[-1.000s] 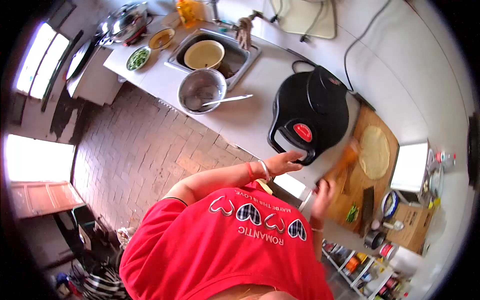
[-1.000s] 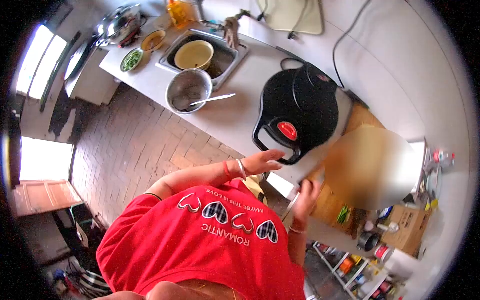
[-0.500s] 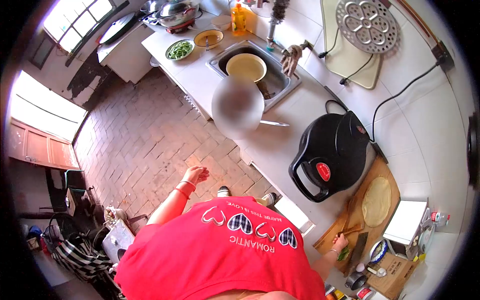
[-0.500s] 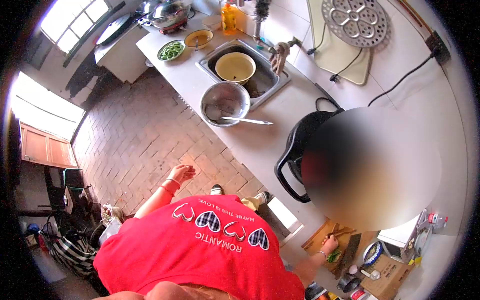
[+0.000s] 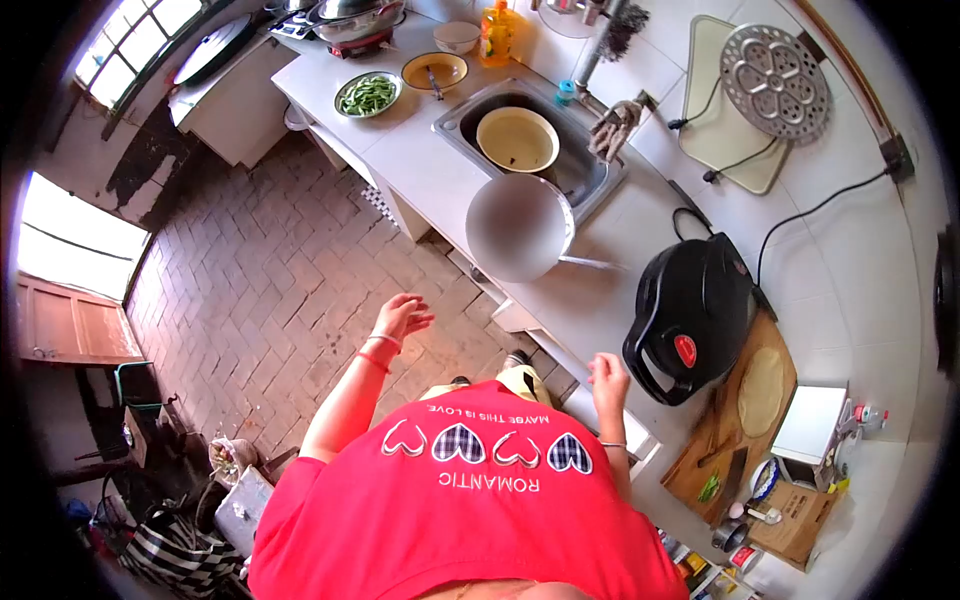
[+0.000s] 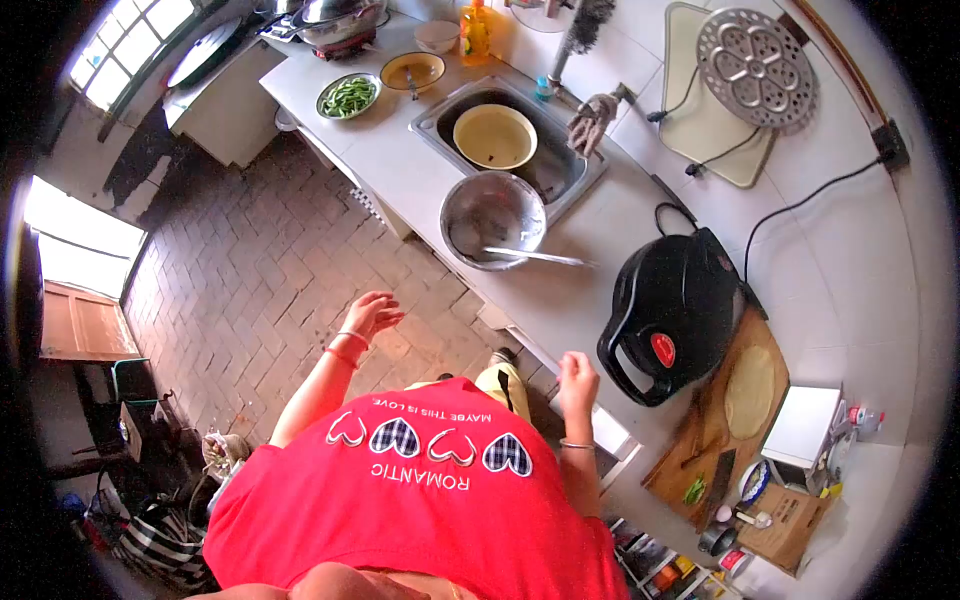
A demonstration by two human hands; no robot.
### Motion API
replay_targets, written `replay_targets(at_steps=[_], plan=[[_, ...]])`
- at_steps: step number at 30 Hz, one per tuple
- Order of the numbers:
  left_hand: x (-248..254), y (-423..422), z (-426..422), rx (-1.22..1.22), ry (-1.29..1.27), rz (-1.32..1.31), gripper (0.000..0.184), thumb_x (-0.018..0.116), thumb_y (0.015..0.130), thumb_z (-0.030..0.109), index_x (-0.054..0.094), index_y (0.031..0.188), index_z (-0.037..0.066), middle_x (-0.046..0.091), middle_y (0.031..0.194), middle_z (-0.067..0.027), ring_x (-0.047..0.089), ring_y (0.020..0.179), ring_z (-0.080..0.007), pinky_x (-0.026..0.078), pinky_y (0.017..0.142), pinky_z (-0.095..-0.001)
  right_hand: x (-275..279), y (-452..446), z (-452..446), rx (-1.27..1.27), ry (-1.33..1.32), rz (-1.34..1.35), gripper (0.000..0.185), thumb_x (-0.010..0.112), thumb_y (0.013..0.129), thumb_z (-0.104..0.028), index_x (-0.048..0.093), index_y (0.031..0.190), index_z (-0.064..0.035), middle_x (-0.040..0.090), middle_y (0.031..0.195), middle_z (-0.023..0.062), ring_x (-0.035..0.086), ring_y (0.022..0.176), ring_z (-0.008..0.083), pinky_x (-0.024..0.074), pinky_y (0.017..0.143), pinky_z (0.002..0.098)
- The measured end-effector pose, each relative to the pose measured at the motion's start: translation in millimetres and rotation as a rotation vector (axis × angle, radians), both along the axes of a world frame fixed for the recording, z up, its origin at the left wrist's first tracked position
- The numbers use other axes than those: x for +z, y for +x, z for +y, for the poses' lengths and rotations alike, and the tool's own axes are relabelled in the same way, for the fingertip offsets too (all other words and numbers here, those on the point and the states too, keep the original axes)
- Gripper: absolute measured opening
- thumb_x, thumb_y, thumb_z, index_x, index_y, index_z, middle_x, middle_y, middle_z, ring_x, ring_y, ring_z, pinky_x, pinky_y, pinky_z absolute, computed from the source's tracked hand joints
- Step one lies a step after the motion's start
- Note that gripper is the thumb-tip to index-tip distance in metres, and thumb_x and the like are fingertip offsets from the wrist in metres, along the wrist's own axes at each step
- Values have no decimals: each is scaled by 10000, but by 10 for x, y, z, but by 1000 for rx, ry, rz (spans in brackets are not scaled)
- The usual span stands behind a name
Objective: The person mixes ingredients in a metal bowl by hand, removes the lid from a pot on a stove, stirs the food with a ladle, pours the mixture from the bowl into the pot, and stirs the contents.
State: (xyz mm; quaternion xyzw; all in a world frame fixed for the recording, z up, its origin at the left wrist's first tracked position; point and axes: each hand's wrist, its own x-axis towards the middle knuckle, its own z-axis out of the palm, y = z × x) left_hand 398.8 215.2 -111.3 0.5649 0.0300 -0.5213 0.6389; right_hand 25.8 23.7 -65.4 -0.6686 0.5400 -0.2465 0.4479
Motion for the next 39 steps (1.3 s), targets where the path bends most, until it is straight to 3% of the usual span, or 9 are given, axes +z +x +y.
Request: replay_targets(at_steps=[7, 12, 17, 19, 23, 29, 33, 37, 39], plan=[[48, 526, -892, -57, -2, -64, 266, 476, 908, 117, 497, 1136, -18, 580, 1057, -159, 625, 914, -281, 541, 763, -364, 653, 1045, -500, 91, -241, -51, 175, 522, 914, -155, 586, 826, -19, 604, 641, 51, 535, 489, 88, 425, 461, 232], [42, 1187, -1179, -2, 29, -118, 267, 468, 913, 123, 497, 1135, -23, 586, 1049, -176, 623, 897, -291, 536, 758, -375, 606, 1766, -1043, 89, -64, -287, 259, 493, 935, -167, 564, 745, -7, 604, 644, 48, 508, 480, 73, 404, 463, 216], [266, 1973, -1419, 137, 107, -69, 288, 440, 919, 109, 442, 1164, -42, 593, 1031, -206, 633, 876, -316, 548, 730, -397, 822, 2876, -1474, 213, -5, -462, 200, 487, 935, -153, 589, 852, -2, 619, 695, 49, 513, 509, 55, 432, 471, 211], [176, 2252, -1658, 169, 64, -68, 292, 415, 920, 92, 419, 1177, -47, 588, 1038, -232, 637, 867, -331, 550, 723, -404, 789, 3355, -1662, 320, -63, -385, 154, 499, 913, -120, 592, 868, -6, 629, 704, 96, 560, 519, 130, 456, 491, 253], [40, 2807, -2178, 203, 15, -32, 341, 420, 918, 102, 389, 1216, -61, 564, 1089, -252, 626, 896, -342, 542, 756, -408, 277, 4369, -1989, 568, -374, -135, 195, 491, 858, -61, 557, 1041, -46, 614, 907, 161, 590, 791, 360, 489, 687, 409], [-255, 3522, -3069, 217, -54, 25, 367, 464, 913, 144, 372, 1223, -29, 501, 1177, -256, 580, 974, -378, 512, 821, -454, -85, 5585, -2515, 678, -603, 132, 520, 518, 802, -27, 384, 1302, -76, 484, 1076, 154, 554, 925, 335, 472, 812, 399], [-393, 3910, -3529, 225, -182, 177, 397, 500, 910, 240, 365, 1191, -6, 466, 1212, -253, 557, 986, -402, 506, 817, -481, -262, 6076, -2627, 683, -660, 149, 677, 620, 756, -92, 339, 1365, -179, 481, 1051, 137, 573, 871, 309, 516, 716, 388], [-712, 4402, -3811, 25, -264, 389, 298, 524, 886, 242, 478, 1070, 12, 604, 879, -168, 616, 836, -328, 521, 787, -431, -279, 6451, -2573, 690, -819, 165, 537, 643, 775, -174, 472, 1283, -199, 510, 933, 57, 605, 792, 233, 527, 624, 345], [-803, 4494, -3897, 15, -240, 305, 215, 508, 873, 183, 511, 972, -8, 607, 828, -168, 621, 801, -309, 524, 773, -406, -336, 6608, -2578, 680, -840, 150, 423, 632, 791, -159, 534, 1203, -161, 534, 907, 65, 610, 751, 236, 524, 611, 344]])
